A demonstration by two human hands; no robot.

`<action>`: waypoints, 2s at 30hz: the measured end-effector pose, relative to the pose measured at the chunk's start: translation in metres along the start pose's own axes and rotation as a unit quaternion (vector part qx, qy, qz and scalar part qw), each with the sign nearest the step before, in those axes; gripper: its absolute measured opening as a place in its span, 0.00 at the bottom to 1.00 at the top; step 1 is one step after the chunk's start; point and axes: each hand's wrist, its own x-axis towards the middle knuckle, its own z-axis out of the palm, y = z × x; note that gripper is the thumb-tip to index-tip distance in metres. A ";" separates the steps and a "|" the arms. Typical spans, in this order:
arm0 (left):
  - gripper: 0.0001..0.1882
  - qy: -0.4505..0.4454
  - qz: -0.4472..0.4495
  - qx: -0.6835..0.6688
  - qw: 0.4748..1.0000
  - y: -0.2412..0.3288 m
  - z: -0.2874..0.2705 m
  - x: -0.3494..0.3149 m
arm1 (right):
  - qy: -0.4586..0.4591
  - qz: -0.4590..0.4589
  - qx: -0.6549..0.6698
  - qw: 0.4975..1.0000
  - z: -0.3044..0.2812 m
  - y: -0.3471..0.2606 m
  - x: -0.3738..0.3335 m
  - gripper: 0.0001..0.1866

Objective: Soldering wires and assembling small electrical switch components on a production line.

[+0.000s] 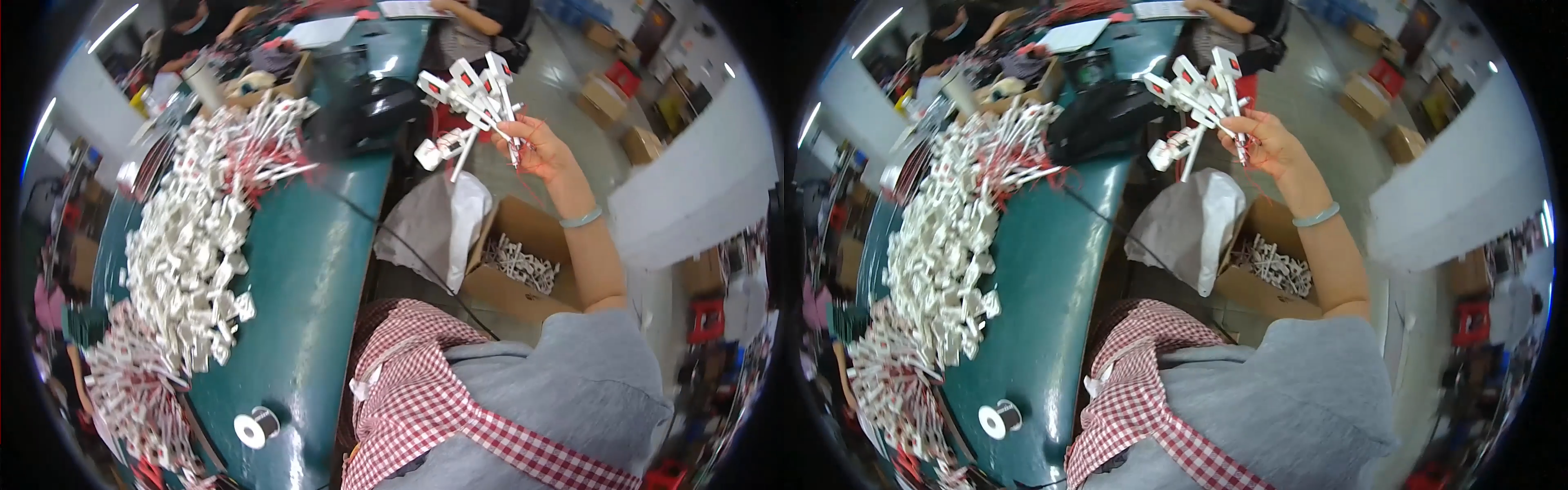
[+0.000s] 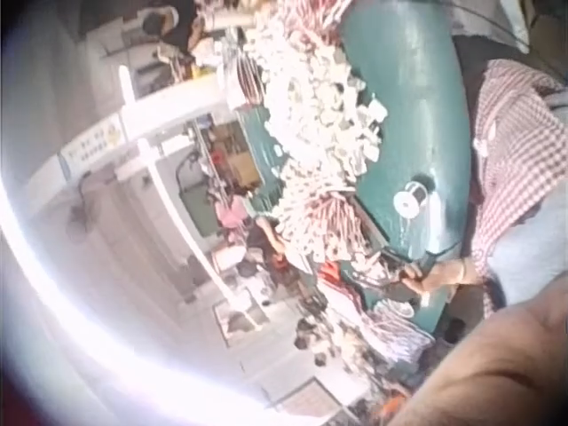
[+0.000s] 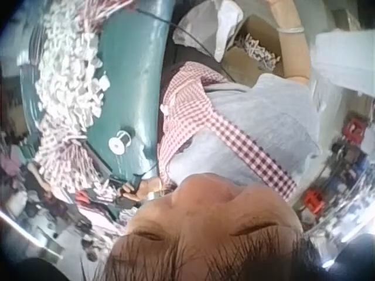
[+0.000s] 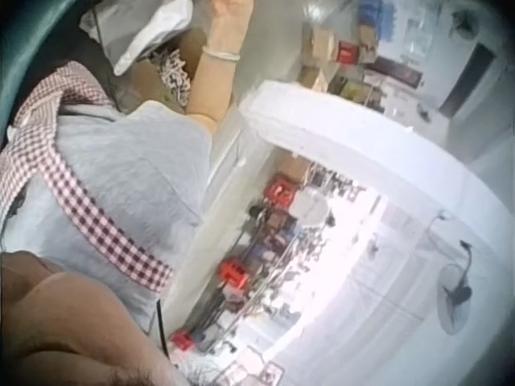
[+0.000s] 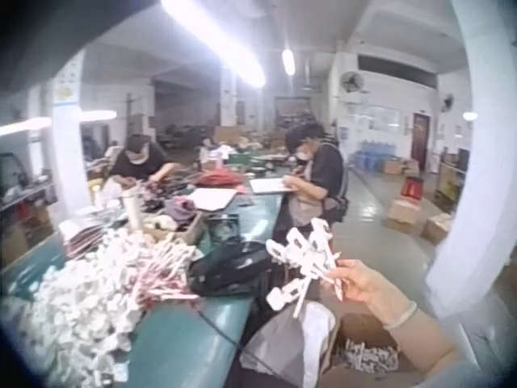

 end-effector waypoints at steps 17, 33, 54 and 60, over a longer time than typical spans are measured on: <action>0.18 -0.071 -0.146 -0.020 0.987 -0.034 0.020 0.028 | 0.569 0.174 -0.168 0.786 -0.290 0.226 -0.071 0.24; 0.20 0.011 0.013 -0.084 0.996 0.020 0.026 -0.039 | 0.237 -0.069 -0.043 0.968 -0.051 0.074 0.059 0.09; 0.13 0.012 -0.017 -0.286 0.958 0.008 -0.076 -0.081 | -0.452 -0.188 -0.285 0.824 0.332 0.270 -0.005 0.11; 0.13 0.054 -0.035 -0.299 0.952 -0.012 -0.062 -0.071 | -0.511 -0.398 -0.400 0.648 0.396 0.318 -0.030 0.16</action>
